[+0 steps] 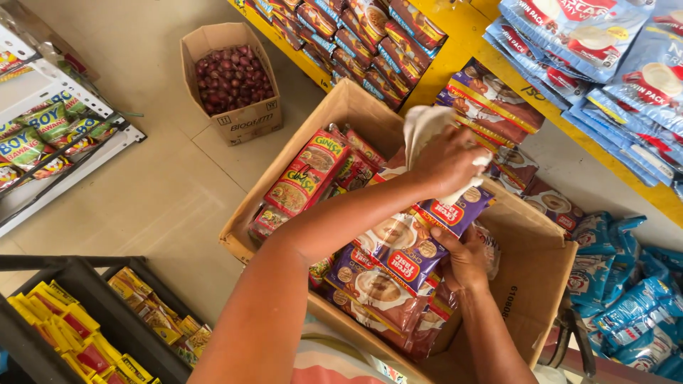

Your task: Cleaning and organizing packets of instant coffee and noodles inside a cardboard box.

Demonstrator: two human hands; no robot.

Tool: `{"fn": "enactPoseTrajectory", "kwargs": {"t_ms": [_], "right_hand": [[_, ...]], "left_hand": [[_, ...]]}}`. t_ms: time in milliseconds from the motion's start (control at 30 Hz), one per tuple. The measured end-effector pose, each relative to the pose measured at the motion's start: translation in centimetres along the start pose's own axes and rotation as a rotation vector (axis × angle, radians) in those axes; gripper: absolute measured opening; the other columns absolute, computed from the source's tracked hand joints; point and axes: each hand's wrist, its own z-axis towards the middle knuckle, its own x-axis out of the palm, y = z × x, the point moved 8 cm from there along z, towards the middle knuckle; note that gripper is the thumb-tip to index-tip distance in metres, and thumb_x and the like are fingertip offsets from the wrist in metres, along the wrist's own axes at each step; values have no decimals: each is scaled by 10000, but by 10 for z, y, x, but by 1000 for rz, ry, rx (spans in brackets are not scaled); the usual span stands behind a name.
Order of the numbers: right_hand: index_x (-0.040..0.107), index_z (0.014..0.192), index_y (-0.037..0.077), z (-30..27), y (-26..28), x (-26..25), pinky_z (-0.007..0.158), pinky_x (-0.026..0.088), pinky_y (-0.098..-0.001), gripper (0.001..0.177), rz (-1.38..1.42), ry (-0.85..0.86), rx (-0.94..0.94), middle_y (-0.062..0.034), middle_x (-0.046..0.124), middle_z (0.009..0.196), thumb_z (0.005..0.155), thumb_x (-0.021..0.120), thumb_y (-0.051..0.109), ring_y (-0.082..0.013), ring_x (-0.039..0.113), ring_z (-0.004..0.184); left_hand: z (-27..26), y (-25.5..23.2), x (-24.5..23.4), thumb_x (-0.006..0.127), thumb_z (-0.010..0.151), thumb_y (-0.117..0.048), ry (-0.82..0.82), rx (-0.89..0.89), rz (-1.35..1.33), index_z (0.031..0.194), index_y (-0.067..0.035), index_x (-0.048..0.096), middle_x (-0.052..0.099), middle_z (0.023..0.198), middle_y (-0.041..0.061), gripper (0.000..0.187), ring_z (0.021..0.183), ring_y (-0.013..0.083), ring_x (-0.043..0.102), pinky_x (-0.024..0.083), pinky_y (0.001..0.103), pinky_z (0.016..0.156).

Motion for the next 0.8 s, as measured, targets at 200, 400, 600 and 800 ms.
{"fn": "enactPoseTrajectory", "kwargs": {"t_ms": [200, 400, 600, 800], "right_hand": [[533, 1338, 82, 10, -18, -24, 844, 586, -420, 622, 24, 3, 46, -82, 683, 1169, 776, 797, 40, -235, 703, 1008], [535, 1371, 29, 9, -17, -22, 841, 581, -390, 557, 11, 24, 26, -101, 686, 1195, 874, 768, 124, -224, 690, 1015], [514, 1402, 37, 4, -7, -9, 883, 582, -407, 590, -50, 16, 45, -87, 675, 1235, 888, 756, 199, -226, 680, 1058], [471, 1479, 86, 4, -7, -2, 937, 584, -410, 648, -31, 33, 38, -80, 657, 1319, 946, 656, 406, -217, 673, 1126]], "left_hand": [[-51, -63, -13, 711, 919, -334, -159, 206, 102, 1102, -221, 710, 618, 1081, 79, 216, 1043, 324, 626, 536, 475, 865], [-93, -41, -50, 765, 793, -385, -110, 416, 316, 1257, -300, 669, 584, 1180, 82, 481, 1069, 303, 625, 506, 543, 889], [-96, 25, -111, 756, 850, -173, 173, 79, 262, 1436, -205, 519, 512, 1356, 171, 633, 1063, 313, 633, 596, 434, 806], [-97, -12, -104, 778, 860, -188, -60, 204, 67, 1222, -175, 646, 558, 1292, 90, 386, 1146, 266, 621, 576, 415, 939]]}}
